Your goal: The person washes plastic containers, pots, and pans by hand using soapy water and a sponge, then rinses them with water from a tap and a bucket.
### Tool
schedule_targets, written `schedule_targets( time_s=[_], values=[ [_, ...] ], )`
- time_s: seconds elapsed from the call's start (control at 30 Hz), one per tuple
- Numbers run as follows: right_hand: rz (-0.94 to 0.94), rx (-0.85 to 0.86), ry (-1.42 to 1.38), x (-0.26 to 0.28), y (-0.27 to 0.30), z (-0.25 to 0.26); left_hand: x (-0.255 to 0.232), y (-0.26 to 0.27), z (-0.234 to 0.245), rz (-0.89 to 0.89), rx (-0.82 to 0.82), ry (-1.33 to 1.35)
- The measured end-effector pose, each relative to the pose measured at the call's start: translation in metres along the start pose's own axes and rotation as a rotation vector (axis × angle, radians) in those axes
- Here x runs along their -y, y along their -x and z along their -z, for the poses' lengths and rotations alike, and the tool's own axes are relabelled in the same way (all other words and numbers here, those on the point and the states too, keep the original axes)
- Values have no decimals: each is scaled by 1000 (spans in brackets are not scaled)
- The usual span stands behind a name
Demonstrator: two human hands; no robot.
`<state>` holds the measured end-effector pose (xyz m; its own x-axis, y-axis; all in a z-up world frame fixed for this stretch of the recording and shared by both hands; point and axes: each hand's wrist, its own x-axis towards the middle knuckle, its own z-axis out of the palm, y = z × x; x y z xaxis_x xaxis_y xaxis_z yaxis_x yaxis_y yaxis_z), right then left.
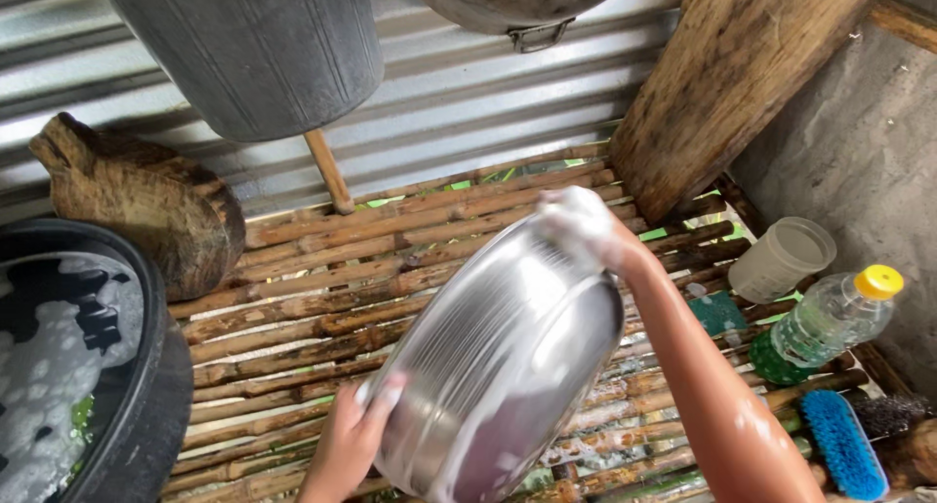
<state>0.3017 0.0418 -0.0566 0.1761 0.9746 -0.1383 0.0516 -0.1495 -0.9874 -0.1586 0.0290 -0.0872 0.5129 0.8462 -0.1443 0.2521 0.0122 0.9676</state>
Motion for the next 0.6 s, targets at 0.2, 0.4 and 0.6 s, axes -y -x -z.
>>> schedule_targets(
  time_s=[0.2,0.4,0.6],
  values=[
    [1146,86,1056,91,86,-160,-21,-14,-68,-726,-227,-189],
    [198,16,198,11,-14,2,71,-4,-19,-318,-126,-49],
    [-24,-218,-160,-33,-13,51,43,-17,11,-15,1,146]
  ],
)
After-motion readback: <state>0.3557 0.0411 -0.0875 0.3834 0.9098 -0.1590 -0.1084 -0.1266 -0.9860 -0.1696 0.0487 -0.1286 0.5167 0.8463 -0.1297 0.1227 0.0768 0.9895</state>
